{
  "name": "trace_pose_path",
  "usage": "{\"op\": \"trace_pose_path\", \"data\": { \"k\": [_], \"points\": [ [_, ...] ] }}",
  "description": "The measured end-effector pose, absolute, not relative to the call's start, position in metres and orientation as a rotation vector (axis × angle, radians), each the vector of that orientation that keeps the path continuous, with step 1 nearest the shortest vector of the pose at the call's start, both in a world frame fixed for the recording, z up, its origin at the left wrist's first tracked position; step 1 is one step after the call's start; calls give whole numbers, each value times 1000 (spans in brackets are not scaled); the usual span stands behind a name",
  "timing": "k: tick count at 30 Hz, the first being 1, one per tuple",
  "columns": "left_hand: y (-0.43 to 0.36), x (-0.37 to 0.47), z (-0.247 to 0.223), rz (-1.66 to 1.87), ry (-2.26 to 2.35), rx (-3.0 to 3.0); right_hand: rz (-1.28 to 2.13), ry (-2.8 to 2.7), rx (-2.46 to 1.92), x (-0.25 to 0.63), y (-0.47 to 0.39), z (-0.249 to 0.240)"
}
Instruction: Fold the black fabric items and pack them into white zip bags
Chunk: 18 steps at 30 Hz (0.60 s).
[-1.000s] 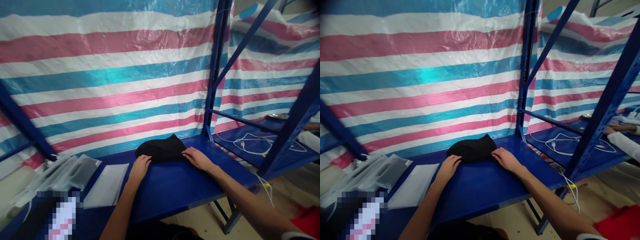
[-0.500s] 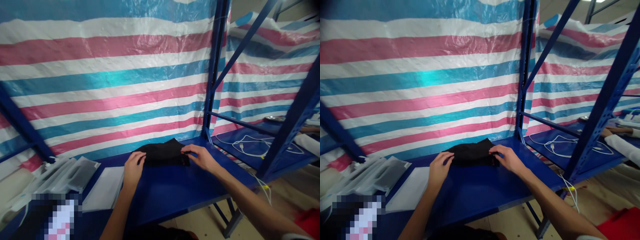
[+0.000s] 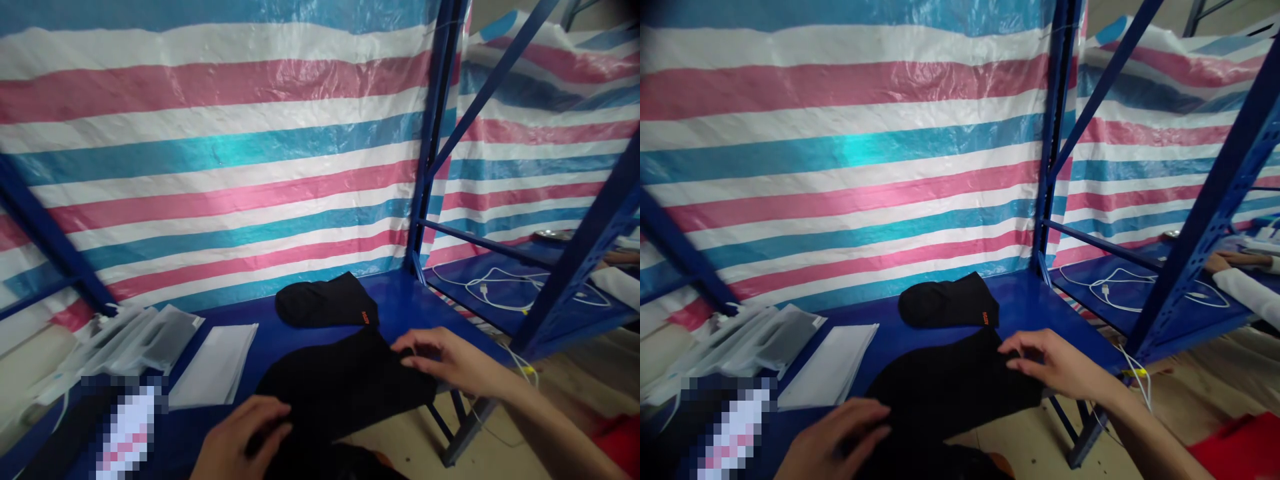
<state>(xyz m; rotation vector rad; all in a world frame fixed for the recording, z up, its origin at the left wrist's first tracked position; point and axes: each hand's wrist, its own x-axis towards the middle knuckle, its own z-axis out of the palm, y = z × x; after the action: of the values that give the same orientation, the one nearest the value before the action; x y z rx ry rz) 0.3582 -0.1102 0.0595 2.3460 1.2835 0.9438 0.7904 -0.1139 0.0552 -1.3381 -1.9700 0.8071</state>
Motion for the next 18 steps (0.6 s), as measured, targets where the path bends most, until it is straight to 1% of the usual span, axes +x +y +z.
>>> {"op": "trace_pose_path", "data": {
  "k": [2, 4, 7, 9, 12, 14, 16, 18],
  "points": [
    [-76, 362, 75, 866, 1385, 2180, 734, -1923, -1308, 783, -82, 47],
    [-37, 368, 78, 811, 1391, 2034, 655, -1914, -1293, 774, -50, 34],
    [14, 380, 65, 783, 1410, 1983, 440, -1950, -1369, 762, -14, 10],
    [34, 387, 54, 758, 1484, 2071, 270, -1995, -1439, 756, -2, -3],
    [39, 389, 44, 832, 1571, 2359, 59, -2046, -1420, 747, -3, -7],
    [32, 380, 42, 926, 1566, 2504, 10, -2055, -1328, 736, -13, 0],
    [22, 367, 41, 906, 1554, 2507, 62, -2078, -1229, 719, -28, 9],
    [14, 354, 37, 757, 1544, 2427, 182, -2139, -1158, 698, -44, 14]
  ]
}}
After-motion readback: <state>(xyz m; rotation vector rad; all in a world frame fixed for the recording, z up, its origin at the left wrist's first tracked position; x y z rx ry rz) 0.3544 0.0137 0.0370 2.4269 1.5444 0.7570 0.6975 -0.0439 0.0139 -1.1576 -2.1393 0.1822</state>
